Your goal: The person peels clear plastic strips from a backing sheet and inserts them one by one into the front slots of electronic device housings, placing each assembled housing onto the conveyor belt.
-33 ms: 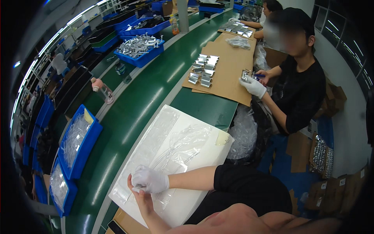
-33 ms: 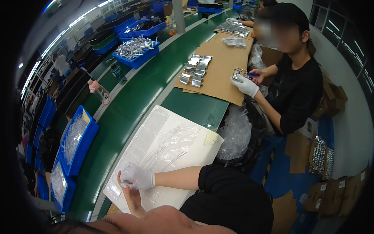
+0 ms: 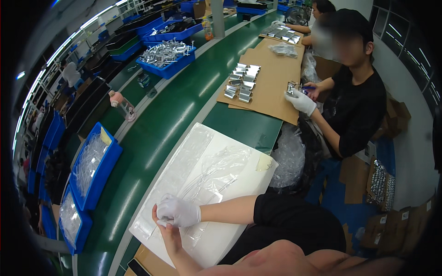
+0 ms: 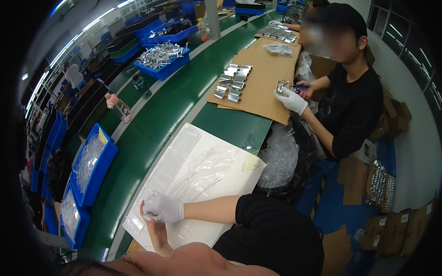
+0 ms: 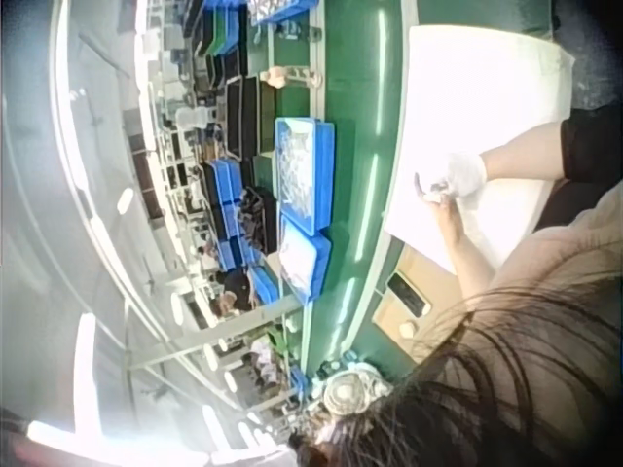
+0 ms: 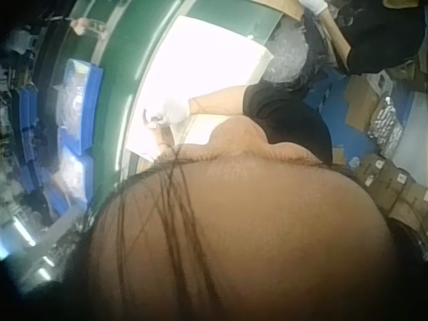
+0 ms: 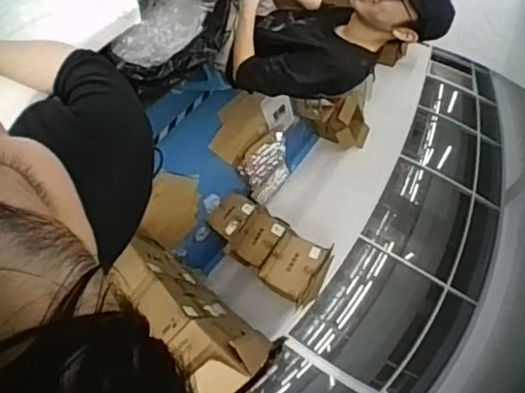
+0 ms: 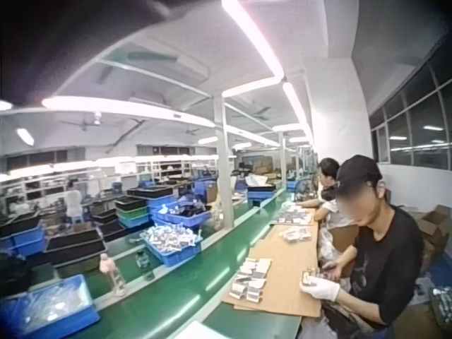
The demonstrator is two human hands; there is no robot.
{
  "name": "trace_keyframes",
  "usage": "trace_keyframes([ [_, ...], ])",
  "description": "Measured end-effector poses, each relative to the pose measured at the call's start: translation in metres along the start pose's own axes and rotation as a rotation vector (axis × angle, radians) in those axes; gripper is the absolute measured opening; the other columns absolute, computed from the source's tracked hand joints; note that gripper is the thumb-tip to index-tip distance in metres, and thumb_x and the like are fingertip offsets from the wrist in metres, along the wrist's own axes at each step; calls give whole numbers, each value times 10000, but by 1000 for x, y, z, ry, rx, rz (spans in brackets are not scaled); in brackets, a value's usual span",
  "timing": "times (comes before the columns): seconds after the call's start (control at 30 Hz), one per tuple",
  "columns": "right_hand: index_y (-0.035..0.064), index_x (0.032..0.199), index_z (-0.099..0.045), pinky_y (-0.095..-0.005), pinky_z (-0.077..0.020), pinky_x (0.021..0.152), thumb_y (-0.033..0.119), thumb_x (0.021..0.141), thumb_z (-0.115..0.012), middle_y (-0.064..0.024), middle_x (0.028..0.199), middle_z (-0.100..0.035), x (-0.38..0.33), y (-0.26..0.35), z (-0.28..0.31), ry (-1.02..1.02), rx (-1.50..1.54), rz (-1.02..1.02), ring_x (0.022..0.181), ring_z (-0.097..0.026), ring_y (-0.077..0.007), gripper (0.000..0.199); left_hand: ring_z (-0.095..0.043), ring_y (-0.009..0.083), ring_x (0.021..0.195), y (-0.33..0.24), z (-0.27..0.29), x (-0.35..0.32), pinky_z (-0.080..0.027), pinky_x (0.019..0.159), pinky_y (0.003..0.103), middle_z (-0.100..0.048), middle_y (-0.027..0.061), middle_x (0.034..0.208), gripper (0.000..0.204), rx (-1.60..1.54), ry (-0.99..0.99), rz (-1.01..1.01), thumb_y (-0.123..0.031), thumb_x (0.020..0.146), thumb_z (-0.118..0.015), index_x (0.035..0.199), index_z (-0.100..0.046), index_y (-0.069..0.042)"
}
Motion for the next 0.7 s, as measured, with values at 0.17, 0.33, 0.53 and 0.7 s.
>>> trace_keyframes([
  [0.17, 121, 780, -561, -345, -412, 865, 137, 717, -684, -45, 786, -563, -2, -1, -4, -5, 20, 4, 739, -510, -248, 139, -487, 310, 1239, -7, -1, -2, -369, 1046, 392, -445, 166, 1420, 1019, 37, -27, 4, -374, 720, -829, 1548, -260, -203],
  [0.33, 99, 868, -606, -356, -433, 850, 128, 765, -674, -68, 892, -596, 8, 16, 5, 1, 94, -45, 766, -517, -259, 128, -515, 293, 1179, -9, 14, -1, -379, 1019, 368, -472, 180, 1383, 986, 104, -122, -15, -341, 732, -819, 1543, -273, -210],
  [0.53, 87, 882, -590, -369, -463, 819, 72, 713, -663, -65, 881, -595, 26, 33, 12, 82, 204, 28, 783, -558, -273, 185, -523, 287, 1149, -16, 14, -4, -392, 988, 356, -513, 188, 1331, 973, 120, -117, -109, -293, 747, -805, 1547, -256, -222],
  [0.7, 75, 1002, -608, -361, -462, 835, 75, 771, -656, -71, 999, -621, 26, 34, 17, -7, 207, 110, 856, -561, -266, 236, -528, 299, 1140, -16, 6, -1, -406, 973, 361, -549, 190, 1289, 982, 69, -108, -129, -262, 752, -800, 1551, -230, -222],
])
Point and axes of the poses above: each hand's wrist, its own x-axis towards the middle knuckle, its own z-axis out of the back of the hand, y = z × x, the point moved 3 cm from there along x, towards the middle knuckle
